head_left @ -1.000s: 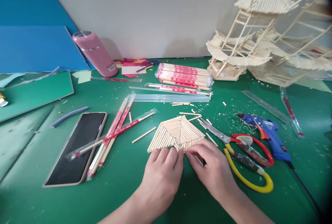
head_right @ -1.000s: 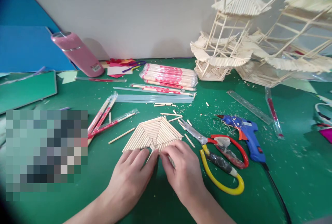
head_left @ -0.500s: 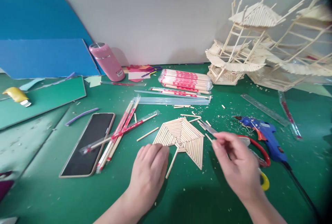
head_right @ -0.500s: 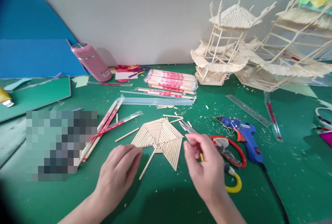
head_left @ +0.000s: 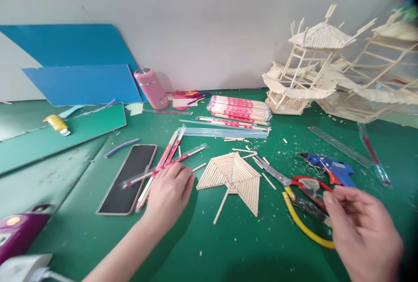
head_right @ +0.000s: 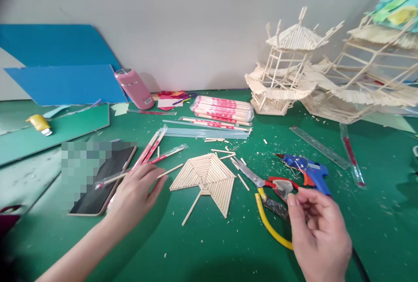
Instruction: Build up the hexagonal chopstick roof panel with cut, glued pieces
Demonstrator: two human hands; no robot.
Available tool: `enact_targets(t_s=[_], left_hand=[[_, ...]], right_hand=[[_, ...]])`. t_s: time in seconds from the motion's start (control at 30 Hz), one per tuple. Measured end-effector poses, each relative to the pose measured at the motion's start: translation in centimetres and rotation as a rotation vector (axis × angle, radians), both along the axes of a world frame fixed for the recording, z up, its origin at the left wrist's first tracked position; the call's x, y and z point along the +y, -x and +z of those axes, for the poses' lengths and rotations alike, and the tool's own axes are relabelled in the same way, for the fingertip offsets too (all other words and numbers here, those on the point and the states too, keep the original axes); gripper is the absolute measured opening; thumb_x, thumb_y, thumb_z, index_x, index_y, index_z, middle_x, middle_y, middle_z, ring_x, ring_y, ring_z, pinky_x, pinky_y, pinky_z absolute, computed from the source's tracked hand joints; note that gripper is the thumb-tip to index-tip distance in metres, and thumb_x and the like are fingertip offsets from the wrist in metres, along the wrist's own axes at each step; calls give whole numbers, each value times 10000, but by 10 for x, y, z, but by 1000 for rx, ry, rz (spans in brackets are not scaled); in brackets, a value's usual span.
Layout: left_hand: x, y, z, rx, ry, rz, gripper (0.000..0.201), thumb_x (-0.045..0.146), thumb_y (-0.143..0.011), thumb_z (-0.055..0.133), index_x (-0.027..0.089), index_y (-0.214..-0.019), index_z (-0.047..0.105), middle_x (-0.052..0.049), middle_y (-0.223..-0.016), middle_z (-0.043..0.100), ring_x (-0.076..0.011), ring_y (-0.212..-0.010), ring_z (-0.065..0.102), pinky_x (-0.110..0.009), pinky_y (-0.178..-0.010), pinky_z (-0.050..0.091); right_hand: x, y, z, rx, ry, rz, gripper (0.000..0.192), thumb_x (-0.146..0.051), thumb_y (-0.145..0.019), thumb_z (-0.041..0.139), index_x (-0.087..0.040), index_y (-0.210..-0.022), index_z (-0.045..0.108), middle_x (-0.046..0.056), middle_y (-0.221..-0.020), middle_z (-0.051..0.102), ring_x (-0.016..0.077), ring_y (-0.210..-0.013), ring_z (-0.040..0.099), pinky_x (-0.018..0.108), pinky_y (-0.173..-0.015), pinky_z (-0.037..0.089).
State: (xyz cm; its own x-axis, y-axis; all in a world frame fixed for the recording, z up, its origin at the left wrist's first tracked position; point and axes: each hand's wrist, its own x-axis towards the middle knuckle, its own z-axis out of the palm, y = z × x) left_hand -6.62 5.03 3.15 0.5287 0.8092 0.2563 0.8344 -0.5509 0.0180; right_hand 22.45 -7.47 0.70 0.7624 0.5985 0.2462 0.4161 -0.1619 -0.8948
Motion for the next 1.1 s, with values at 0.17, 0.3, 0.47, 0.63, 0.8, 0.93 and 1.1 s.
enact_targets(t_s=[0.17,0.3,0.47,0.63,0.8,0.93,1.1], left_hand=[[19,-19,0,114,31,-40,194,106,-778,446,152,-658,592,-90,-701,594,-253,-721,578,-358,-637,420],[27,-22,-4,106,35,-64,227,62,-737,430,162,-571,549,-75,-625,570,-220,-631,570,-331,-600,407],[20,-15,-5,-10,5,-25,223,137,-778,394,162,-636,564,-69,-662,599,-219,-676,586,-344,-648,429],[-15,-28,12,-476,341,-31,136,200,-783,449,181,-688,545,0,-631,609,-130,-564,576,-235,-547,435],[-35,-48,19,-992,1197,11,82,235,-772,511,173,-718,508,-14,-587,646,-128,-549,609,-204,-488,404],[-39,-59,9,-1178,1493,52,95,213,-756,538,157,-711,477,-17,-633,638,-99,-530,586,-190,-480,341],[-46,-65,-3,-1367,1602,103,127,140,-686,574,152,-700,448,11,-699,592,-34,-466,462,-185,-481,322]], right_hand=[[-1,-1,0,7,-25,13,311,-405,-705,648,-204,-914,536,-1,-794,562,136,-651,543,254,-566,467],[-7,-8,0,-15,-21,-2,286,-376,-715,645,-206,-920,541,-2,-795,571,130,-648,553,240,-564,476],[-9,-8,-2,-17,-9,16,245,-340,-722,647,-211,-910,557,1,-780,569,137,-651,562,244,-563,478],[-6,-17,-4,-112,58,7,257,-370,-750,608,-204,-938,554,12,-784,561,150,-663,543,281,-599,465],[-14,-37,-1,-425,232,36,277,-381,-762,562,-190,-963,552,41,-837,564,173,-698,555,307,-633,476],[-18,-40,1,-545,447,397,381,-352,-759,532,-215,-1109,475,74,-1074,537,210,-886,575,326,-719,504],[-4,-38,1,-760,690,512,562,-278,-660,541,-182,-1199,413,94,-1095,553,268,-989,551,418,-811,479]])
